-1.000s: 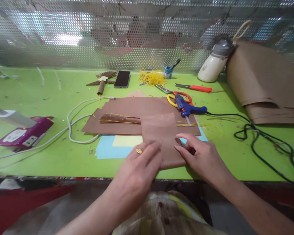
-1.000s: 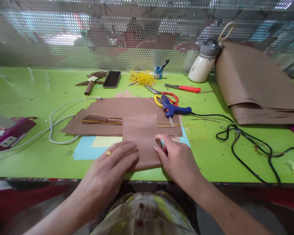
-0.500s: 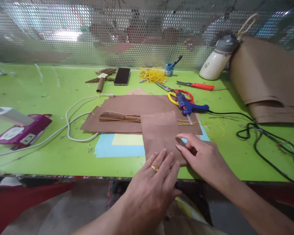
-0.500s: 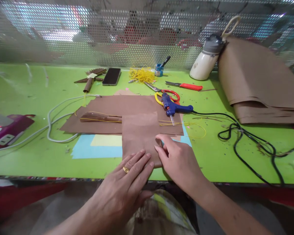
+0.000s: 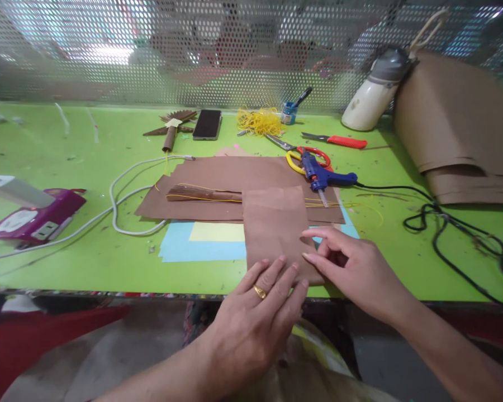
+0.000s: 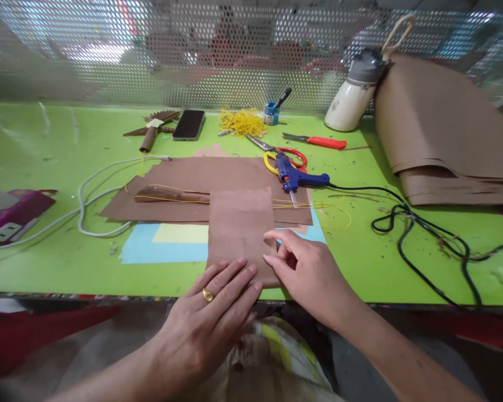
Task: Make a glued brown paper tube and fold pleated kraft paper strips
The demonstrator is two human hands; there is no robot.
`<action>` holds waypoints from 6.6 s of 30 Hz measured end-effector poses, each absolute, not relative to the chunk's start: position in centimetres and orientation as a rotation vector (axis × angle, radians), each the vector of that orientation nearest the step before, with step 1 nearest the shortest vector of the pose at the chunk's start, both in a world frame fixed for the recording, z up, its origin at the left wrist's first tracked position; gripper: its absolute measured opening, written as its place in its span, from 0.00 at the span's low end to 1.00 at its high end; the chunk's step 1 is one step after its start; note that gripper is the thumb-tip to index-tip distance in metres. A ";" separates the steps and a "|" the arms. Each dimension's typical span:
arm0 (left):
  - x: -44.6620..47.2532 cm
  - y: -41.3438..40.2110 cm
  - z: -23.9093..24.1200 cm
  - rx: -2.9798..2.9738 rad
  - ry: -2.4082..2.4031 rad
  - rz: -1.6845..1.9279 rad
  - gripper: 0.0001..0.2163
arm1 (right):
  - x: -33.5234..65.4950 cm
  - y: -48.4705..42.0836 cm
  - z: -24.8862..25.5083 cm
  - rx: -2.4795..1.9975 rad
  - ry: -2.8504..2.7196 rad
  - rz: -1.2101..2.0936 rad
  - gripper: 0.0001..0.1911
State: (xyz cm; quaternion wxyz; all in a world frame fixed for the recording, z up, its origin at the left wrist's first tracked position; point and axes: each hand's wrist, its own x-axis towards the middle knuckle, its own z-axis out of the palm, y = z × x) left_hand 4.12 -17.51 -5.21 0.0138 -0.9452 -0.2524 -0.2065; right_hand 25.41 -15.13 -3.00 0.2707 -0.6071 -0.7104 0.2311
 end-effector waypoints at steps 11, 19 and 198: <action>4.1 -17.7 -5.5 -2.870 -0.756 -0.687 0.19 | 25.5 -15.7 -2.1 -1.597 -1.906 0.673 0.11; 3.6 -17.1 -5.8 -2.801 -0.674 -0.687 0.19 | 25.6 -15.7 -2.7 -1.582 -1.925 0.660 0.12; 1.0 -19.4 -3.2 -2.718 -0.860 -0.595 0.13 | 28.2 -22.2 -5.3 -1.161 -2.514 -0.210 0.22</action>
